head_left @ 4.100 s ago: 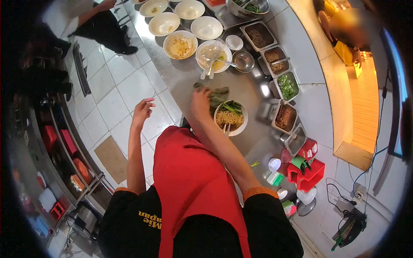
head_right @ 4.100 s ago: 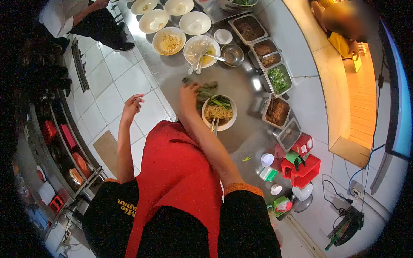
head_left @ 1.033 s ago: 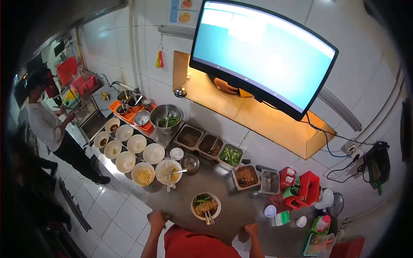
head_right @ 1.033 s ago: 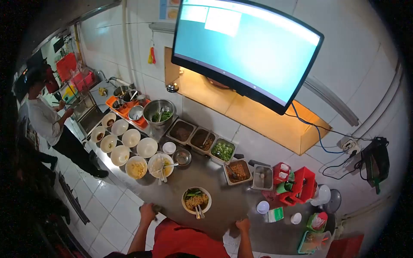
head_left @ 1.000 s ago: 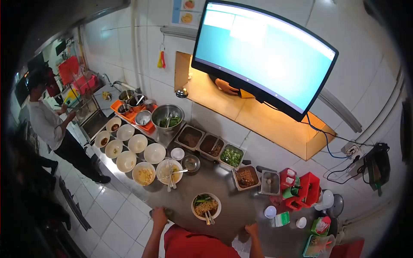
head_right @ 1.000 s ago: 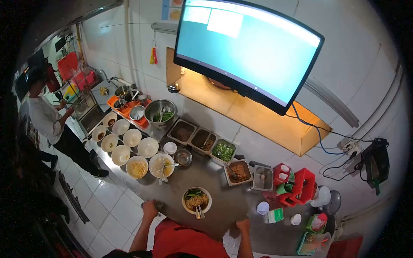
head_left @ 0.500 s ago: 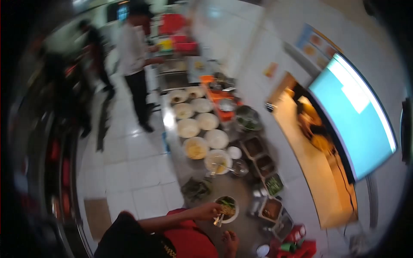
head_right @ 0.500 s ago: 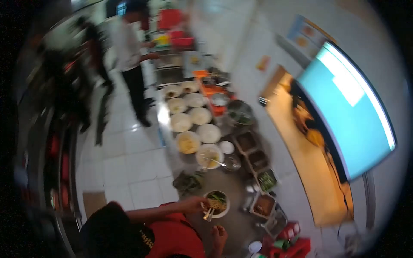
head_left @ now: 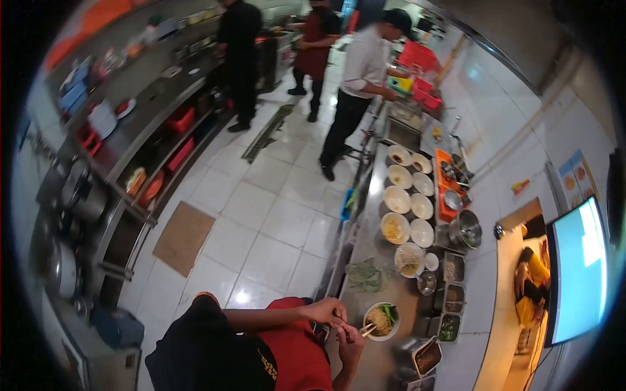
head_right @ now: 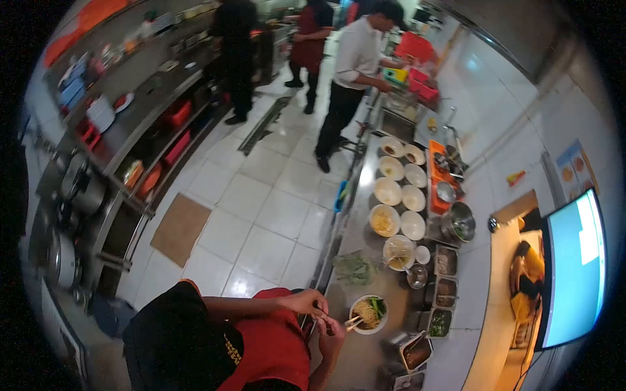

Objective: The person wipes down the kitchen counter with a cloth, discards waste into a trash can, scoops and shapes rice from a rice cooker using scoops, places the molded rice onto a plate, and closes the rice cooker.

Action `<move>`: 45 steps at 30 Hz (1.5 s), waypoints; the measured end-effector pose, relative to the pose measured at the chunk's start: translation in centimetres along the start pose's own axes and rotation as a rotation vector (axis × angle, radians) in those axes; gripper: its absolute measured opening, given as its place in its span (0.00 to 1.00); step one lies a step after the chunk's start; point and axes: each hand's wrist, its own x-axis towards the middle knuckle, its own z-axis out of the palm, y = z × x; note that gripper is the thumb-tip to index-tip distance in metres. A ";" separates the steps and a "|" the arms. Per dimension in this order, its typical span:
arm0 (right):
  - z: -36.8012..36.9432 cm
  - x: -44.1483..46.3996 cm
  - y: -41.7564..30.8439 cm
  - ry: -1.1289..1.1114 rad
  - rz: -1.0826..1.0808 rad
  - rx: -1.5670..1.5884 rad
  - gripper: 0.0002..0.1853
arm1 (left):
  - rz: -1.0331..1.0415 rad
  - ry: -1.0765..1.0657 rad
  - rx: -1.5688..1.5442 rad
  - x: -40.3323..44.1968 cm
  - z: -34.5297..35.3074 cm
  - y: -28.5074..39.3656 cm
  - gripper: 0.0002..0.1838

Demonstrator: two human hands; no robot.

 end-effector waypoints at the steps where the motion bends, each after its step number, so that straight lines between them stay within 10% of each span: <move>1: 0.7 -0.4 -0.5 -0.063 -0.033 0.093 0.08 | 0.004 0.045 -0.018 -1.8 -0.3 -0.8 0.08; 10: 10.1 -3.8 1.4 -0.763 0.295 -0.021 0.11 | 0.034 0.953 -0.471 -29.3 -1.1 -16.6 0.09; 12: 13.7 -4.8 -1.4 -1.027 -0.228 -0.755 0.14 | -0.095 1.176 -0.688 -37.6 0.6 -17.5 0.11; 15: 18.0 -5.7 -3.8 -1.201 -0.008 -0.586 0.14 | 0.089 1.518 -1.024 -46.0 3.6 -24.3 0.10; 20: 23.9 -7.1 -2.2 -1.311 -0.239 -0.648 0.18 | -0.073 1.866 0.031 -56.3 9.8 -39.8 0.11; 22: 26.7 -9.4 -3.6 -1.320 -0.271 -0.699 0.18 | 0.442 2.103 -0.808 -60.7 10.1 -42.9 0.13; 25: 29.1 -12.3 -4.1 -1.356 -0.227 -0.783 0.18 | 0.705 2.109 -1.239 -67.1 10.6 -38.0 0.10; 28: 30.3 -14.7 -2.0 -1.295 -0.188 -0.790 0.19 | 0.683 2.206 -0.712 -71.8 8.8 -40.9 0.03; 29: 31.4 -15.8 -2.1 -1.285 -0.225 -0.845 0.22 | 0.832 2.127 -1.090 -73.5 7.3 -41.3 0.08; 31: 32.3 -16.5 8.3 -1.296 -0.795 -0.761 0.16 | 0.622 2.024 -1.038 -76.8 3.9 -43.6 0.18; 32: 32.8 -19.5 4.5 -1.080 -0.203 -0.622 0.15 | 0.581 1.654 -1.045 -79.5 2.4 -47.1 0.19; 33: 32.6 -21.0 8.3 -0.989 -0.052 -0.398 0.16 | -0.025 1.916 -1.201 -78.1 -0.1 -43.5 0.13; 36: 29.9 -26.1 24.2 -0.856 0.061 -0.732 0.15 | -0.563 0.876 0.474 -82.5 -4.8 -51.3 0.27; 37: 28.7 -27.6 30.9 -0.822 0.073 -0.884 0.14 | -1.101 0.957 0.125 -80.2 -5.4 -45.1 0.27; 40: 22.9 -34.2 30.0 -0.621 0.220 -0.817 0.13 | -0.925 0.990 0.377 -77.7 -9.2 -41.3 0.26; 43: 19.2 -42.7 34.0 -0.269 1.066 -0.099 0.08 | -0.747 1.058 -0.052 -73.6 -13.2 -42.6 0.22; 45: 18.9 -46.3 28.7 -0.268 1.127 -0.232 0.10 | -0.755 0.961 0.042 -70.2 -14.1 -41.4 0.20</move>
